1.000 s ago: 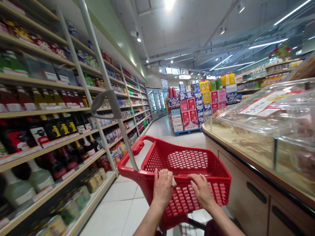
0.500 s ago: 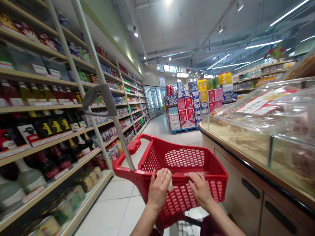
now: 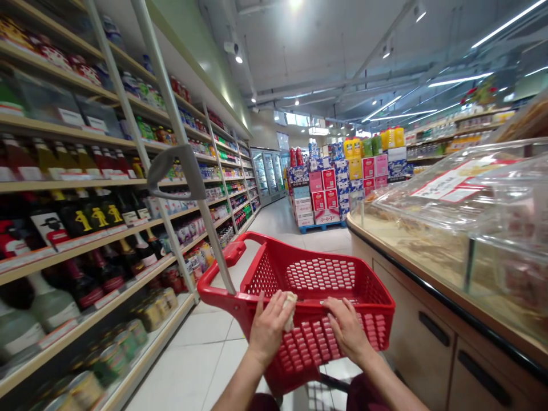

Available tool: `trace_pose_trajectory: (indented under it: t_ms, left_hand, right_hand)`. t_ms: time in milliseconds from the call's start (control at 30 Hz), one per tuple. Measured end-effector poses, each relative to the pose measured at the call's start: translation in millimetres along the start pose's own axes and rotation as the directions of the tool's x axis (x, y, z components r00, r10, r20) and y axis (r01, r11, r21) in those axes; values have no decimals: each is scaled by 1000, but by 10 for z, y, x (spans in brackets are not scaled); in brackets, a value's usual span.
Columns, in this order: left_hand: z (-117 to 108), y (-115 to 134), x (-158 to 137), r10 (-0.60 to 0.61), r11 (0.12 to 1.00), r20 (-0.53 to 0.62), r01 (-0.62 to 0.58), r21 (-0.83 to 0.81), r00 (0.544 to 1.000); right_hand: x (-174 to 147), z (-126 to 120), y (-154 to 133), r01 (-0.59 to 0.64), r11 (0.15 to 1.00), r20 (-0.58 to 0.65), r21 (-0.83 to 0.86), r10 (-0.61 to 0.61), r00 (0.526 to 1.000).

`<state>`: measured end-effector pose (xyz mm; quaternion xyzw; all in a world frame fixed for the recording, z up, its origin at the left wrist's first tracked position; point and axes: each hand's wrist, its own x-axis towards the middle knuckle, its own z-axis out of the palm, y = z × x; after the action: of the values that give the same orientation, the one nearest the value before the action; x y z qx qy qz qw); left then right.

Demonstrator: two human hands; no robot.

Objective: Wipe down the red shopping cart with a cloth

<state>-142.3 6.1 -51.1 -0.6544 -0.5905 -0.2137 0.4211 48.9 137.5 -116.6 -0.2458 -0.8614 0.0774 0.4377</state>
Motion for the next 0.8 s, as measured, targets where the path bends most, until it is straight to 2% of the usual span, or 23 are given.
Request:
trace_pose_trajectory:
  t_ms: [100,167,233,333,400,500,567,633,733,800]
  left_hand:
    - [-188,-265,29,-133,988,-23,134,74,991]
    - [-224,-296,37,-181,978,-20,182,99,983]
    - [-151,-162,44,-159,984,4,159,80,987]
    - [-9,72,70,-52,999,47,51,20,998]
    - [-18,51,85,-39,999,47,39,8,998]
    - [-151,-179,80,-163,985,-4,163,60,987]
    - [-184,-234,71,-226,970,-22,227,86,974]
    - [-114,-109,64,-203,978,13,202,61,979]
    - [60,182,70,-83,996,77,85,-24,994]
    - [80,201,70,-52,997,83,56,-49,995]
  right_hand:
    - [-8,18,-23,-33,999,-26,-13,33,999]
    - [-11,38,-47,-60,998,-46,-20,59,997]
    - [-13,45,-53,-72,997,-52,-25,71,996]
    - [-24,11,-1,-68,997,-36,-44,66,997]
    - [-41,-22,55,-75,995,-38,-65,72,997]
    - [-72,-38,103,-85,993,-53,-80,81,995]
    - [-83,-20,95,-93,992,-69,-85,88,994]
    - [-80,1,70,-101,991,-83,-93,93,992]
    - [-67,-2,51,-83,991,-64,-104,77,995]
    - [-63,-30,60,-79,991,-47,-111,74,996]
